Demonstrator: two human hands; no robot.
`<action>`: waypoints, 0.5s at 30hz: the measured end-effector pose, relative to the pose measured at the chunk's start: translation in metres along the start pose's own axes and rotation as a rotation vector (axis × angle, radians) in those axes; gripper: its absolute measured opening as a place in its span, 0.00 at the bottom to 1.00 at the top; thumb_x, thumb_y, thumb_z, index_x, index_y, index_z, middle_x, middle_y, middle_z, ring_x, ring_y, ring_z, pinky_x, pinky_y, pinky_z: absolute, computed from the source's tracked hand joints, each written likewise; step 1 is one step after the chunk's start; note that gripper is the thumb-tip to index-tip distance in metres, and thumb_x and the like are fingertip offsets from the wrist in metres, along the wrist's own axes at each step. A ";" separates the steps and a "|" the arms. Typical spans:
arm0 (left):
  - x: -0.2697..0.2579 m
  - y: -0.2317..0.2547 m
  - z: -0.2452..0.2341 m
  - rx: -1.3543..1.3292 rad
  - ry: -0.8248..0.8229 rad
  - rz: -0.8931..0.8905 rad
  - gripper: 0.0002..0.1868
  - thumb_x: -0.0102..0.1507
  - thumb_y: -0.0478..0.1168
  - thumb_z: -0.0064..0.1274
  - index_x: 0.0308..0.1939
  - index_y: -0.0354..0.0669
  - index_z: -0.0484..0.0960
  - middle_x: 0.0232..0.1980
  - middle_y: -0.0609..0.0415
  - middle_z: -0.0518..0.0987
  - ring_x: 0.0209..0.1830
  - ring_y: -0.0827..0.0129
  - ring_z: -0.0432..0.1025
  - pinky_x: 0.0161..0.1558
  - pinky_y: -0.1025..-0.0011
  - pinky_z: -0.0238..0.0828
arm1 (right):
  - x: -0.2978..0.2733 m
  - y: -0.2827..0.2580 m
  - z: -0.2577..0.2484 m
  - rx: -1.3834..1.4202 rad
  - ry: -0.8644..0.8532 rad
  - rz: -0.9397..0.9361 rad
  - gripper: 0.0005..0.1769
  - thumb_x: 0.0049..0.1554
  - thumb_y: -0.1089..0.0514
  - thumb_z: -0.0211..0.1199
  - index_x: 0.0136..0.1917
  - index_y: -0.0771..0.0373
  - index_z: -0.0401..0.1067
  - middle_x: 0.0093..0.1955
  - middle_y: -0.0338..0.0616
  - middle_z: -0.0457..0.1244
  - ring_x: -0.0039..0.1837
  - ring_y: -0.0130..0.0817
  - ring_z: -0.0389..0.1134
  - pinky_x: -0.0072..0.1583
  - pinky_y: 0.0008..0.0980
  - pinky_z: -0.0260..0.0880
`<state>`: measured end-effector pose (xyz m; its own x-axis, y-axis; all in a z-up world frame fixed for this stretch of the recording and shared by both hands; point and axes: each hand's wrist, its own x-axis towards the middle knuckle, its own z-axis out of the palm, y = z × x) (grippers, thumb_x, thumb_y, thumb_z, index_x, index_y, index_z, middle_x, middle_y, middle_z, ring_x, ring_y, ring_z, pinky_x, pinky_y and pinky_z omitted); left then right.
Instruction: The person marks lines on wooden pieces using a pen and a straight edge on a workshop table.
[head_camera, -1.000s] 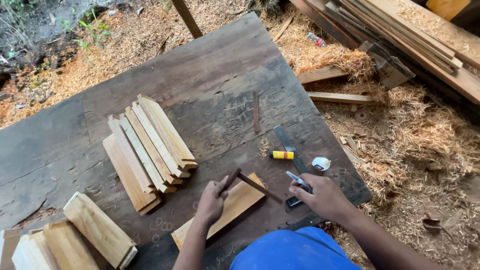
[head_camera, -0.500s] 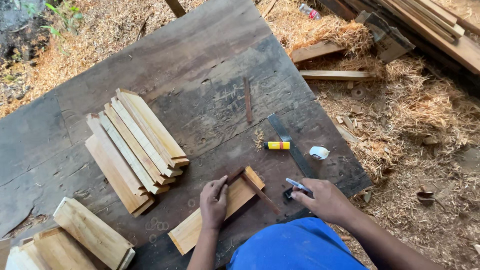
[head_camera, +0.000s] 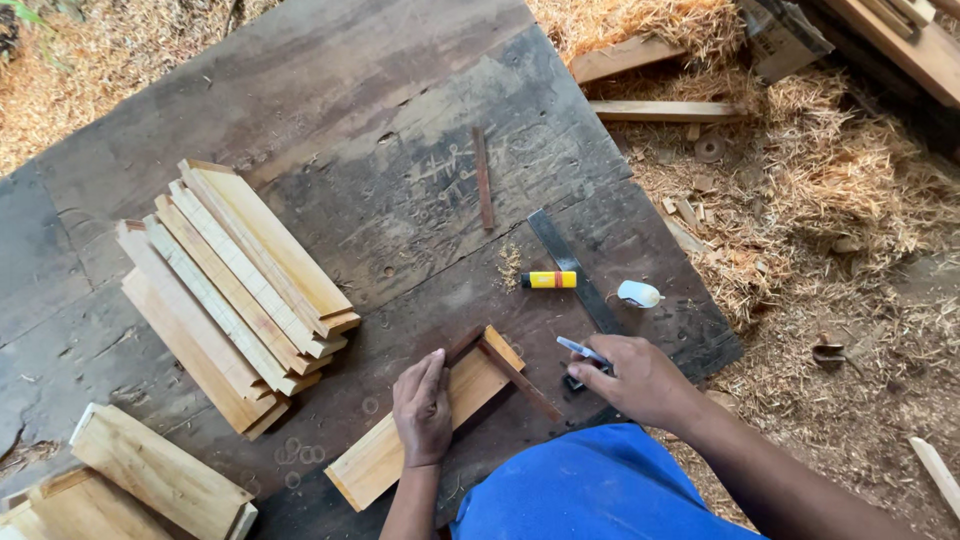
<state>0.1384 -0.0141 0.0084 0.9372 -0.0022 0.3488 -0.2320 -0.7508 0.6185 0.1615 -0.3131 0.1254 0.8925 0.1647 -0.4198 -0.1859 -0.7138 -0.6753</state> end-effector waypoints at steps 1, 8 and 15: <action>0.000 0.001 -0.001 0.000 -0.006 -0.004 0.16 0.62 0.34 0.60 0.54 0.44 0.85 0.52 0.52 0.84 0.53 0.60 0.77 0.55 0.64 0.71 | 0.001 0.000 0.000 0.002 -0.004 0.006 0.19 0.55 0.45 0.65 0.44 0.64 0.75 0.39 0.53 0.69 0.43 0.49 0.72 0.46 0.44 0.69; 0.001 0.004 -0.001 -0.010 -0.002 -0.027 0.14 0.62 0.31 0.59 0.53 0.43 0.85 0.52 0.53 0.84 0.54 0.61 0.77 0.56 0.64 0.71 | 0.006 -0.003 0.005 0.111 0.038 -0.046 0.17 0.60 0.47 0.60 0.45 0.63 0.77 0.41 0.47 0.66 0.44 0.42 0.71 0.48 0.39 0.69; 0.001 0.002 0.000 -0.003 -0.010 -0.034 0.14 0.62 0.30 0.59 0.52 0.43 0.85 0.52 0.53 0.84 0.53 0.61 0.77 0.55 0.64 0.70 | 0.015 -0.009 0.007 0.138 0.134 -0.231 0.16 0.61 0.47 0.60 0.47 0.60 0.79 0.43 0.42 0.65 0.51 0.37 0.69 0.53 0.37 0.69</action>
<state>0.1391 -0.0158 0.0097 0.9471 0.0168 0.3205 -0.2007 -0.7484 0.6322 0.1736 -0.2997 0.1214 0.9623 0.2141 -0.1676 -0.0172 -0.5671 -0.8234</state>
